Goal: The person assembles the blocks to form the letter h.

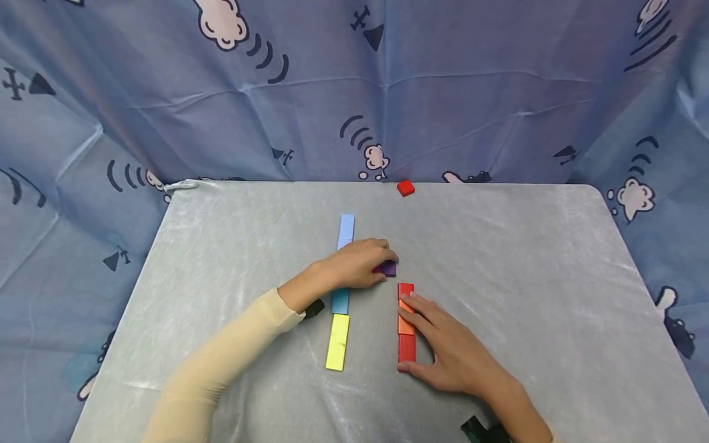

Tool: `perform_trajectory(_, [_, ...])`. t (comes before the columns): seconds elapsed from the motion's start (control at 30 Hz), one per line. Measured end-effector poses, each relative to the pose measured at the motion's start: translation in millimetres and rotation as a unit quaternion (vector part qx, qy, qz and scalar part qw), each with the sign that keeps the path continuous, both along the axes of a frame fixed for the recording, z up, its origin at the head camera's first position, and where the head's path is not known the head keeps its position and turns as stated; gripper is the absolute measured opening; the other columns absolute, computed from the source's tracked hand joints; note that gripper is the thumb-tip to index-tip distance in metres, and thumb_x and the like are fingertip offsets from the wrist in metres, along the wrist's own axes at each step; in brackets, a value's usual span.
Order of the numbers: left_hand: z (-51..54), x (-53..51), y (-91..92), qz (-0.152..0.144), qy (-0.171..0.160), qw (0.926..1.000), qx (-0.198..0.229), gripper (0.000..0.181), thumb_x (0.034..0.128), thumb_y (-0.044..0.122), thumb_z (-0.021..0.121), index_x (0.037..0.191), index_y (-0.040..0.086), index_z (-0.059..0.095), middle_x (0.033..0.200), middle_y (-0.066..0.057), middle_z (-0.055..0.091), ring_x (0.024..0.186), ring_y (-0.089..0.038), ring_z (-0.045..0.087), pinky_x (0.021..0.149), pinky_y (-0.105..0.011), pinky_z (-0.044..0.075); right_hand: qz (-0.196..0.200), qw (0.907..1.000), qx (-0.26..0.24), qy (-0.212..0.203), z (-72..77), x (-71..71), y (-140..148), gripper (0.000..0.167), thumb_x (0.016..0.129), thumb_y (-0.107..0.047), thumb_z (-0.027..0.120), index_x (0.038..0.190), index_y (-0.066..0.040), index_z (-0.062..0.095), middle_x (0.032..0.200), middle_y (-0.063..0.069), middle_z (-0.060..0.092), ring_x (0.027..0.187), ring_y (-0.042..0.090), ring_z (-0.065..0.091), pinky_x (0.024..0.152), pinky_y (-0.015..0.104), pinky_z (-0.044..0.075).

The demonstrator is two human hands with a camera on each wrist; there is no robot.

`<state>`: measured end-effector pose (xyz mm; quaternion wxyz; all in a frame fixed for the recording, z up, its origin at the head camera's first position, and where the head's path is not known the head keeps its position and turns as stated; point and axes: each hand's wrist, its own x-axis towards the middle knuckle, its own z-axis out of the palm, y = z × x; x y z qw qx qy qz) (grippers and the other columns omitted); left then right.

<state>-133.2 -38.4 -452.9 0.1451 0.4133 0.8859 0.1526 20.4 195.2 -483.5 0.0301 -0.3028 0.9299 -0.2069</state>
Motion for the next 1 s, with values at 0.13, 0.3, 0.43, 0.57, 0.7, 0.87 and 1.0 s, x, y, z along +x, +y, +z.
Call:
perform_trajectory(0.13, [-0.1, 0.1, 0.7, -0.001, -0.001, 1.0000, 0.000, 0.037, 0.0985, 0.020, 0.076, 0.134, 0.012, 0.072, 0.119, -0.005, 0.072, 0.106, -0.018, 0.067, 0.099, -0.035, 0.059, 0.006, 1.0000, -0.006, 0.005, 0.3, -0.6, 1.7, 0.096, 0.081, -0.064, 0.085, 0.156, -0.014, 0.052, 0.166, 0.004, 0.045, 0.151, 0.021, 0.046, 0.129, 0.006, -0.002])
perform_trajectory(0.3, [0.8, 0.7, 0.4, -0.001, 0.003, 1.0000, 0.000, 0.036, 0.0986, 0.021, 0.075, 0.134, 0.012, 0.072, 0.118, -0.005, 0.072, 0.105, -0.018, 0.067, 0.098, -0.034, 0.059, 0.007, 1.0000, 0.006, -0.004, 2.9, -1.6, 2.2, 0.096, 0.082, -0.068, 0.082, 0.157, -0.016, 0.052, 0.168, 0.002, 0.043, 0.152, 0.019, 0.045, 0.129, 0.006, -0.004])
perform_trajectory(0.43, [0.4, 1.1, 0.8, -0.004, 0.008, 1.0000, 0.000, 0.035, 0.0982, 0.019, 0.076, 0.132, 0.012, 0.073, 0.115, -0.005, 0.072, 0.103, -0.019, 0.067, 0.096, -0.034, 0.059, 0.006, 0.9998, 0.015, -0.009, 4.6, -1.8, 2.3, 0.096, 0.082, -0.070, 0.080, 0.157, -0.017, 0.052, 0.169, 0.002, 0.042, 0.153, 0.019, 0.044, 0.129, 0.006, -0.004])
perform_trajectory(0.57, [-0.1, 1.6, 1.4, -0.008, 0.013, 0.9999, 0.003, 0.034, 0.0981, 0.019, 0.076, 0.131, 0.011, 0.073, 0.113, -0.005, 0.072, 0.101, -0.019, 0.067, 0.094, -0.034, 0.060, 0.007, 0.9997, 0.025, -0.007, 5.2, -2.8, 3.1, 0.097, 0.082, -0.071, 0.080, 0.157, -0.017, 0.052, 0.168, 0.001, 0.043, 0.153, 0.019, 0.045, 0.134, 0.020, 0.019])
perform_trajectory(0.7, [-0.3, 2.1, 1.2, -0.008, 0.014, 0.9999, 0.005, 0.034, 0.0982, 0.019, 0.076, 0.131, 0.011, 0.073, 0.112, -0.005, 0.071, 0.100, -0.018, 0.067, 0.093, -0.034, 0.060, 0.009, 0.9995, 0.029, -0.005, 6.1, -4.5, 3.6, 0.097, 0.081, -0.071, 0.081, 0.156, -0.017, 0.054, 0.167, 0.002, 0.044, 0.152, 0.020, 0.047, 0.124, 0.045, 0.043])
perform_trajectory(0.87, [-1.0, 2.4, 0.6, -0.005, 0.016, 0.9999, 0.004, 0.034, 0.0986, 0.019, 0.076, 0.132, 0.012, 0.073, 0.113, -0.005, 0.071, 0.100, -0.017, 0.067, 0.094, -0.034, 0.060, 0.021, 0.9995, 0.018, 0.014, 6.4, -6.4, 4.3, 0.096, 0.079, -0.069, 0.083, 0.154, -0.015, 0.057, 0.163, 0.005, 0.049, 0.148, 0.024, 0.051, 0.120, 0.049, 0.048])
perform_trajectory(1.0, [-1.1, 2.8, 0.1, -0.001, 0.015, 0.9999, 0.006, 0.034, 0.0985, 0.019, 0.075, 0.132, 0.012, 0.073, 0.114, -0.004, 0.072, 0.102, -0.017, 0.067, 0.095, -0.034, 0.060, 0.030, 0.9993, 0.011, 0.018, 7.0, -7.9, 4.1, 0.094, 0.080, -0.068, 0.083, 0.153, -0.014, 0.058, 0.162, 0.007, 0.050, 0.147, 0.026, 0.052, 0.120, 0.050, 0.049])
